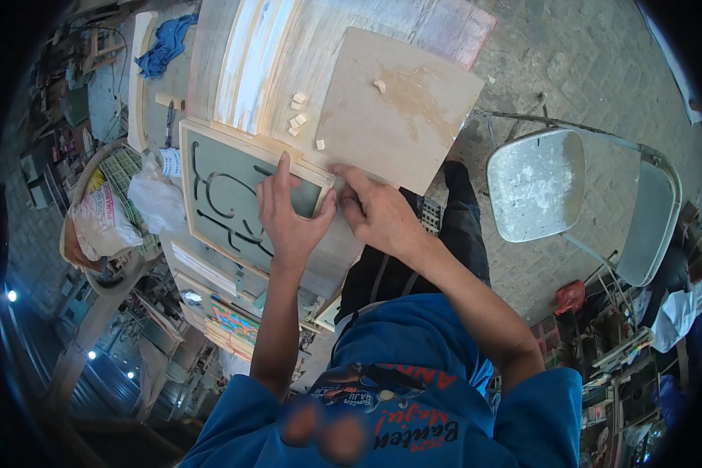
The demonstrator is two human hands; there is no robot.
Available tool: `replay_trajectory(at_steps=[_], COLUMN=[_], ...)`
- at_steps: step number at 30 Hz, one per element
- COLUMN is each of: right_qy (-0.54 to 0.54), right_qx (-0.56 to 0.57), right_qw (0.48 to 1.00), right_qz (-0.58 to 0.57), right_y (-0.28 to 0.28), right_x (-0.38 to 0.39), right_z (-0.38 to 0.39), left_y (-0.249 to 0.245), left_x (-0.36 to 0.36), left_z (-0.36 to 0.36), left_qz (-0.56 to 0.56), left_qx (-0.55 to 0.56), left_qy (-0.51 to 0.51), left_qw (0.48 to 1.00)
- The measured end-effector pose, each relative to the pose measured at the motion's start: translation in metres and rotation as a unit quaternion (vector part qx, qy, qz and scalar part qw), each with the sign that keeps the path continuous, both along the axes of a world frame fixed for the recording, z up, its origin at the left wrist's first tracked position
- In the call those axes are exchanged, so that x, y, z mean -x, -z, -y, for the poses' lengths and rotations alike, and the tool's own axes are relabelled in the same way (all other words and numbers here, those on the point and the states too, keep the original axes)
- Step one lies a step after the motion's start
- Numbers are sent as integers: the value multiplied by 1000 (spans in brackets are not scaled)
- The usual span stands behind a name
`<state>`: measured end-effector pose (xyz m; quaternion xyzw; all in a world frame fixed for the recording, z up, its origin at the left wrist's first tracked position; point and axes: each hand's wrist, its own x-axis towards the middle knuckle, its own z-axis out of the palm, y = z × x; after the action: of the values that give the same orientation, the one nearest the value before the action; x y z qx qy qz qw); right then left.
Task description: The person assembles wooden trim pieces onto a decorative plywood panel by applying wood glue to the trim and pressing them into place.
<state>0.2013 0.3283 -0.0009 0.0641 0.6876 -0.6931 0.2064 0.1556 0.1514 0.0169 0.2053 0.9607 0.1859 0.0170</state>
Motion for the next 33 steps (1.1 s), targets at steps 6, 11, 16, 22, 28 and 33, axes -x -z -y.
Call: replay_trajectory(at_steps=[6, 11, 16, 22, 28, 33], right_qy=[3, -14, 20, 15, 5, 2], right_qx=[-6, -16, -7, -9, -27, -40], right_qw=[1000, 1000, 999, 1000, 999, 999], right_qz=[2, -13, -31, -24, -30, -27], right_y=[1, 1, 0, 0, 2, 0], right_x=[0, -1, 0, 0, -1, -1], right_z=[1, 1, 3, 3, 5, 5], left_y=[2, 2, 1, 2, 5, 3], left_x=[0, 0, 0, 1, 1, 0], left_z=[1, 2, 1, 1, 3, 2], left_qz=[6, 7, 5, 4, 4, 16], left_qx=[-2, -1, -5, -7, -7, -8], left_qy=[-2, -1, -1, -5, -2, -13], left_qw=[1000, 1000, 1000, 1000, 1000, 1000])
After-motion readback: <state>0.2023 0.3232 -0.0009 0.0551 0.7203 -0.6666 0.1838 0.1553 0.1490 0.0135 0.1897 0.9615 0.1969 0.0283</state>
